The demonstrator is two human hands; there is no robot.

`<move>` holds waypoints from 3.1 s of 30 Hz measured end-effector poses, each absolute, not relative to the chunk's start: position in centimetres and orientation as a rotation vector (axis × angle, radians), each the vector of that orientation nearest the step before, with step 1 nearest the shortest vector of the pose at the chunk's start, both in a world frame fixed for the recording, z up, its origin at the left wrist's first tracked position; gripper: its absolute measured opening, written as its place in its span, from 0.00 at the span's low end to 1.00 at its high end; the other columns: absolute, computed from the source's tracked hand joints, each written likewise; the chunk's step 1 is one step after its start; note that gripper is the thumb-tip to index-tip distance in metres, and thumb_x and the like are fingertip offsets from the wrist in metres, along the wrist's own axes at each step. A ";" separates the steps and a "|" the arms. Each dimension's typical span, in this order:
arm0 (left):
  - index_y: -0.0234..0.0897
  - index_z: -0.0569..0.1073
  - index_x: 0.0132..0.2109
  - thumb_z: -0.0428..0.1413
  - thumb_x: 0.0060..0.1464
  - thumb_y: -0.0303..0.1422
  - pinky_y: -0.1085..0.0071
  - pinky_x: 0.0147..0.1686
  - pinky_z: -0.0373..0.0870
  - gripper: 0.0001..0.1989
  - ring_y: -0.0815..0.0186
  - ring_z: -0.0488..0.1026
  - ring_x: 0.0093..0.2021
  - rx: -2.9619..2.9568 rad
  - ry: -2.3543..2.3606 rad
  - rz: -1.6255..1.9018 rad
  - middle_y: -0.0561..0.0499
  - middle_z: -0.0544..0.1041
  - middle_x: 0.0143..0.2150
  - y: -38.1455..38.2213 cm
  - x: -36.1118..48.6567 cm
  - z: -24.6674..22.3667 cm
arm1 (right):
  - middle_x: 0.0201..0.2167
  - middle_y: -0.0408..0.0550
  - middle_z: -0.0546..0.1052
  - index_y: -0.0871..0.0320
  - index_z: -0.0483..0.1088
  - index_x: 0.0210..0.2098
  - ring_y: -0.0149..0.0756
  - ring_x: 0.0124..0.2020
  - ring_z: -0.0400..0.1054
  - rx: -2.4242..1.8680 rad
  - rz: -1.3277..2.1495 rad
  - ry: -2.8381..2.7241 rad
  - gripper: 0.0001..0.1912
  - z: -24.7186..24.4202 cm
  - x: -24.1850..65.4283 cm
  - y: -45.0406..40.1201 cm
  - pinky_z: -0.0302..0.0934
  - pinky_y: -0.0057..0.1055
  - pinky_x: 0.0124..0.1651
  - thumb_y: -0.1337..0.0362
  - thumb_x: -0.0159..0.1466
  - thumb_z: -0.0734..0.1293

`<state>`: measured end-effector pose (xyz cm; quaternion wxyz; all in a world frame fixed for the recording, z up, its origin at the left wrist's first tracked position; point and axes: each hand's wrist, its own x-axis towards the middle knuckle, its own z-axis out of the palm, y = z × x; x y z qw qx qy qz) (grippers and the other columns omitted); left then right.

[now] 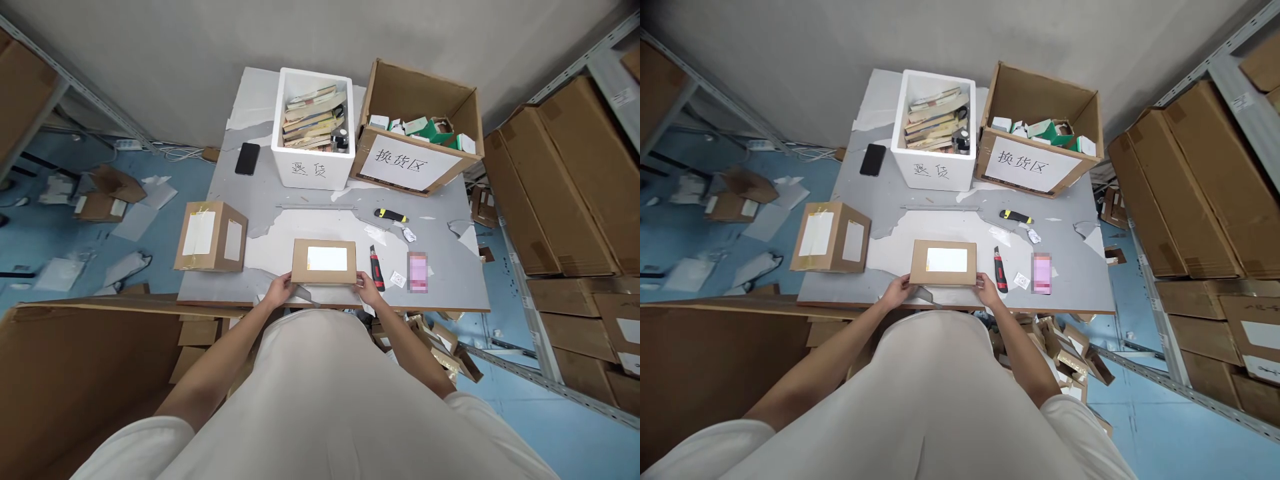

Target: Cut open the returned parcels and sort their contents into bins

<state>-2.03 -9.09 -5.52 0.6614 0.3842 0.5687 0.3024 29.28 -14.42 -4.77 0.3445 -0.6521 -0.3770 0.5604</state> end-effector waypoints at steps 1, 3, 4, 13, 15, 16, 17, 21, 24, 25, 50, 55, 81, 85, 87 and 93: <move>0.38 0.76 0.42 0.69 0.29 0.39 0.48 0.59 0.60 0.27 0.48 0.71 0.53 0.893 1.300 0.699 0.43 0.79 0.46 -9.1 -2.0 -5.0 | 0.48 0.51 0.74 0.54 0.66 0.44 0.39 0.45 0.71 -1.684 1.447 -0.994 0.20 -4.4 29.4 -14.3 0.65 0.41 0.50 0.64 0.50 0.68; 0.37 0.76 0.42 0.67 0.33 0.43 0.50 0.57 0.62 0.27 0.50 0.72 0.52 0.954 1.330 0.740 0.42 0.77 0.46 -9.1 -1.9 -3.9 | 0.46 0.50 0.75 0.54 0.67 0.44 0.39 0.45 0.71 -1.666 1.409 -1.024 0.18 -3.3 29.8 -13.9 0.64 0.40 0.50 0.60 0.53 0.68; 0.37 0.76 0.43 0.66 0.34 0.44 0.52 0.55 0.65 0.27 0.51 0.72 0.51 0.992 1.343 0.756 0.42 0.77 0.47 -9.1 -1.9 -3.3 | 0.44 0.50 0.75 0.54 0.67 0.43 0.38 0.45 0.71 -1.661 1.382 -1.042 0.17 -2.7 30.0 -13.7 0.64 0.39 0.50 0.58 0.55 0.67; 0.33 0.75 0.48 0.58 0.45 0.46 0.62 0.44 0.70 0.26 0.61 0.72 0.41 1.276 1.520 0.714 0.44 0.73 0.44 -8.0 -1.0 -1.0 | 0.34 0.49 0.76 0.59 0.69 0.35 0.37 0.35 0.70 -1.845 1.191 -1.167 0.23 0.5 29.4 -11.7 0.63 0.34 0.41 0.44 0.59 0.61; 0.33 0.75 0.48 0.58 0.45 0.47 0.63 0.45 0.69 0.27 0.62 0.72 0.40 1.255 1.531 0.716 0.44 0.74 0.43 -7.9 -0.8 -1.4 | 0.35 0.50 0.76 0.59 0.69 0.37 0.36 0.34 0.69 -1.886 1.195 -1.143 0.24 0.3 29.2 -11.5 0.64 0.33 0.39 0.44 0.59 0.60; 0.32 0.75 0.48 0.58 0.45 0.47 0.63 0.45 0.69 0.27 0.62 0.72 0.40 1.242 1.533 0.719 0.45 0.74 0.43 -7.8 -0.7 -1.6 | 0.36 0.50 0.76 0.59 0.70 0.37 0.36 0.34 0.69 -1.903 1.194 -1.128 0.24 0.1 29.1 -11.3 0.64 0.33 0.39 0.43 0.59 0.60; 0.32 0.75 0.48 0.58 0.45 0.47 0.64 0.45 0.68 0.28 0.63 0.71 0.39 1.230 1.535 0.724 0.45 0.75 0.42 -7.7 -0.6 -1.8 | 0.37 0.51 0.77 0.59 0.70 0.38 0.36 0.34 0.69 -1.918 1.187 -1.118 0.25 -0.1 29.0 -11.2 0.64 0.33 0.38 0.43 0.59 0.59; 0.30 0.75 0.48 0.57 0.47 0.47 0.65 0.45 0.68 0.27 0.64 0.70 0.37 1.219 1.558 0.756 0.46 0.75 0.39 -7.2 -0.1 -2.3 | 0.38 0.51 0.77 0.59 0.70 0.38 0.37 0.36 0.69 -1.969 1.112 -1.131 0.26 -0.8 28.7 -10.5 0.63 0.33 0.41 0.43 0.60 0.58; 0.30 0.75 0.47 0.57 0.47 0.48 0.65 0.44 0.68 0.27 0.65 0.70 0.36 1.240 1.572 0.758 0.47 0.74 0.36 -7.0 0.0 -2.4 | 0.38 0.50 0.76 0.59 0.70 0.40 0.36 0.36 0.69 -1.973 1.127 -1.143 0.26 -1.2 29.0 -10.3 0.63 0.33 0.40 0.43 0.61 0.57; 0.30 0.75 0.46 0.57 0.47 0.48 0.65 0.44 0.68 0.27 0.65 0.70 0.36 1.247 1.571 0.754 0.47 0.74 0.36 -7.0 0.0 -2.4 | 0.38 0.50 0.76 0.59 0.69 0.41 0.36 0.35 0.70 -1.974 1.145 -1.155 0.26 -1.4 29.2 -10.2 0.63 0.32 0.40 0.44 0.62 0.55; 0.36 0.68 0.56 0.45 0.61 0.26 0.51 0.58 0.63 0.18 0.56 0.63 0.63 2.465 1.010 0.658 0.40 0.72 0.57 -9.8 0.7 -1.8 | 0.59 0.58 0.64 0.58 0.46 0.66 0.45 0.56 0.62 -1.812 0.802 -1.954 0.29 6.0 30.7 -6.9 0.59 0.43 0.55 0.66 0.65 0.54; 0.34 0.67 0.58 0.41 0.60 0.21 0.50 0.59 0.62 0.22 0.58 0.62 0.64 2.497 0.960 0.616 0.39 0.71 0.58 -9.2 0.5 -3.5 | 0.50 0.51 0.70 0.46 0.45 0.68 0.40 0.45 0.69 -1.384 0.876 -2.750 0.30 9.2 24.8 -5.8 0.63 0.35 0.45 0.67 0.68 0.54; 0.33 0.69 0.57 0.40 0.59 0.20 0.52 0.60 0.62 0.23 0.59 0.63 0.63 2.447 0.994 0.589 0.39 0.72 0.57 -9.1 0.5 -3.9 | 0.48 0.57 0.71 0.43 0.45 0.68 0.45 0.39 0.73 -1.521 0.669 -3.240 0.34 9.5 24.1 -4.1 0.62 0.35 0.37 0.74 0.65 0.53; 0.34 0.68 0.58 0.40 0.58 0.20 0.52 0.60 0.62 0.24 0.59 0.63 0.63 2.441 1.000 0.546 0.39 0.71 0.58 -9.0 0.4 -4.1 | 0.48 0.55 0.71 0.40 0.48 0.67 0.43 0.38 0.73 -1.648 0.694 -3.186 0.36 10.3 27.2 -5.0 0.61 0.34 0.37 0.76 0.64 0.54; 0.35 0.68 0.58 0.40 0.57 0.19 0.52 0.60 0.62 0.25 0.60 0.62 0.63 2.429 1.007 0.520 0.40 0.71 0.58 -9.0 0.4 -4.2 | 0.45 0.55 0.73 0.40 0.51 0.66 0.42 0.36 0.73 -1.777 0.728 -3.118 0.37 10.8 29.4 -5.4 0.60 0.34 0.37 0.77 0.62 0.55; 0.33 0.68 0.59 0.41 0.56 0.20 0.51 0.61 0.61 0.25 0.58 0.61 0.64 2.411 1.001 0.502 0.39 0.71 0.58 -8.9 0.6 -4.1 | 0.40 0.52 0.74 0.38 0.53 0.65 0.39 0.33 0.73 -1.949 0.760 -3.045 0.42 12.0 34.6 -7.0 0.59 0.33 0.36 0.81 0.58 0.56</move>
